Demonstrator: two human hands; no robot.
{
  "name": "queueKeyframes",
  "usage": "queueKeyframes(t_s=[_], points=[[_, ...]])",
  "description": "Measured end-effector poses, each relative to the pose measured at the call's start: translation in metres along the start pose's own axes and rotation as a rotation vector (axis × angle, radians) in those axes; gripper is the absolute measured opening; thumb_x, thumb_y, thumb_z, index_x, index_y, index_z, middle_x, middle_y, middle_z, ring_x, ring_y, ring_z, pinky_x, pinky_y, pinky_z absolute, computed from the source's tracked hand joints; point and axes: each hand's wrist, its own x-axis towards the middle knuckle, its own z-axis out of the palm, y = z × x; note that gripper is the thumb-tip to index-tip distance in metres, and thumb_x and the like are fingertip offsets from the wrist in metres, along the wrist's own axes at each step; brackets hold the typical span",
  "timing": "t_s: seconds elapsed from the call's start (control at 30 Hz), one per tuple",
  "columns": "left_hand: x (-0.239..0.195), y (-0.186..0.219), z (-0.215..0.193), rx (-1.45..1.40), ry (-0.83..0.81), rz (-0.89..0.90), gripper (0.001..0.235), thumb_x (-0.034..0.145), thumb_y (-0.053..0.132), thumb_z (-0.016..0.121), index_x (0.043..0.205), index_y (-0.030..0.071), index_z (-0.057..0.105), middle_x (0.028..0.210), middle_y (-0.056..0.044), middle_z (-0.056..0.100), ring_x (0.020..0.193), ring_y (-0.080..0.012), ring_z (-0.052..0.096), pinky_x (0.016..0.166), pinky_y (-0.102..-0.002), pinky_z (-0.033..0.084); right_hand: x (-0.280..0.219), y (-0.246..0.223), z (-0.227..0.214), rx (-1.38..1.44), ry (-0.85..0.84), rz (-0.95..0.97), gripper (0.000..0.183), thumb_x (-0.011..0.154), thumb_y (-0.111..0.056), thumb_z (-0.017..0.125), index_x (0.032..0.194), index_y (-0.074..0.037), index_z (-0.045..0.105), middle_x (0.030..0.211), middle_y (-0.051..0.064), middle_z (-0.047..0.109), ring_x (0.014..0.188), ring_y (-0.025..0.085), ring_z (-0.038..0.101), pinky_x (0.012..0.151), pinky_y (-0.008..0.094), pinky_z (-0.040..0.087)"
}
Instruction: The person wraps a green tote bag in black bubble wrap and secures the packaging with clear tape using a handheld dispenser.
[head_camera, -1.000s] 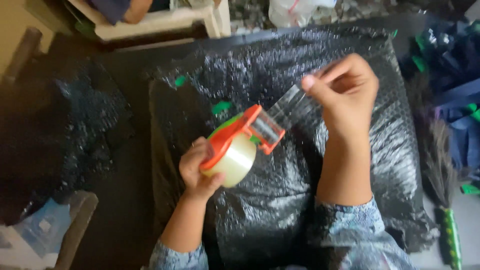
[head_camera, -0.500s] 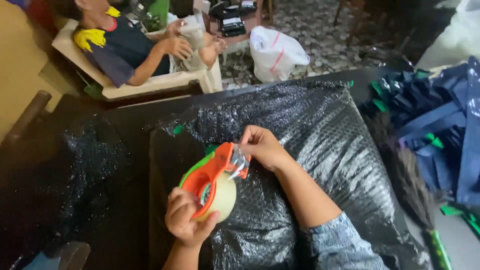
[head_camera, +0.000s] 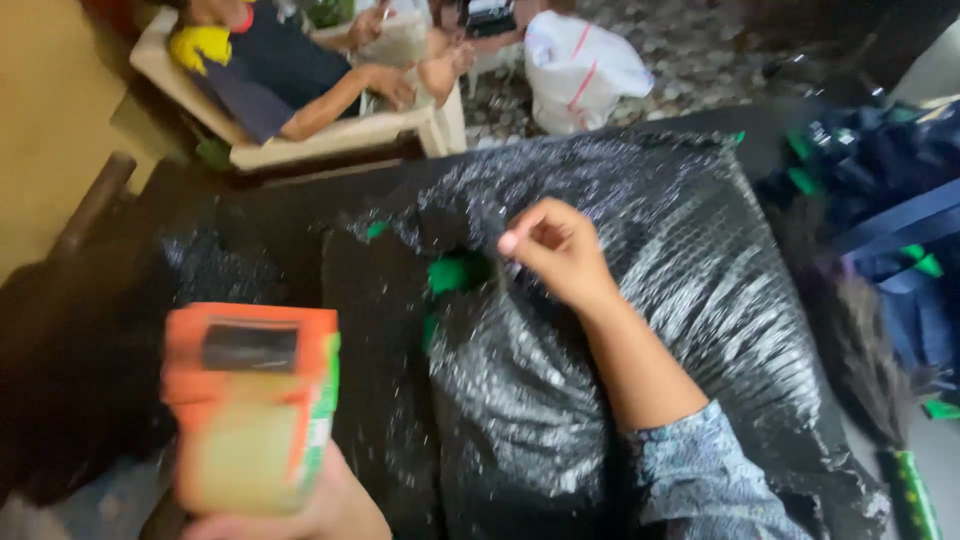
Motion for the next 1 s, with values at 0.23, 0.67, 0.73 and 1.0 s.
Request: queueKeyframes(t_s=[0.23,0.67,0.73,1.0], points=[[0.088,-0.068,0.063,2.186,-0.216,1.036,0.081,0.079,0.037,0.049,0.144,-0.012,0.048,0.157,-0.025,0.051,0.167,-0.0474,0.034,0.146,-0.06,0.029,-0.013,-0.057,0.009,0.008,-0.03,-0.282,0.014,0.096,-0.008,0.076,0.093,-0.014,0.063,0.091,0.006,0.069,0.085,0.015,0.067,0.081,0.028,0.058],[-0.131,0.203,0.246,4.085,0.417,0.847,0.027,0.094,0.022,0.094,0.092,-0.001,0.079,0.077,-0.014,0.066,0.073,-0.0358,0.064,0.08,-0.039,0.052,-0.017,-0.154,0.099,-0.319,-0.429,-0.294,0.011,0.089,-0.011,0.082,0.089,-0.004,0.073,0.079,0.015,0.073,0.07,0.026,0.069,0.066,0.035,0.055],[-0.118,0.172,0.234,4.192,0.217,0.82,0.035,0.09,0.029,0.094,0.088,0.001,0.074,0.078,-0.014,0.066,0.077,-0.0367,0.066,0.084,-0.041,0.05,-0.02,-0.15,0.106,-0.236,-0.443,-0.223,0.009,0.088,-0.008,0.082,0.09,-0.005,0.073,0.081,0.013,0.075,0.07,0.022,0.069,0.065,0.032,0.055],[-0.053,0.059,0.158,3.99,-0.006,0.528,0.056,0.088,0.041,0.081,0.131,0.009,0.065,0.134,-0.014,0.059,0.123,-0.0397,0.059,0.113,-0.058,0.037,-0.049,-0.132,0.101,0.078,-0.295,-0.038,0.011,0.086,0.0,0.082,0.094,-0.003,0.075,0.073,0.006,0.065,0.071,0.012,0.056,0.066,0.026,0.048]])
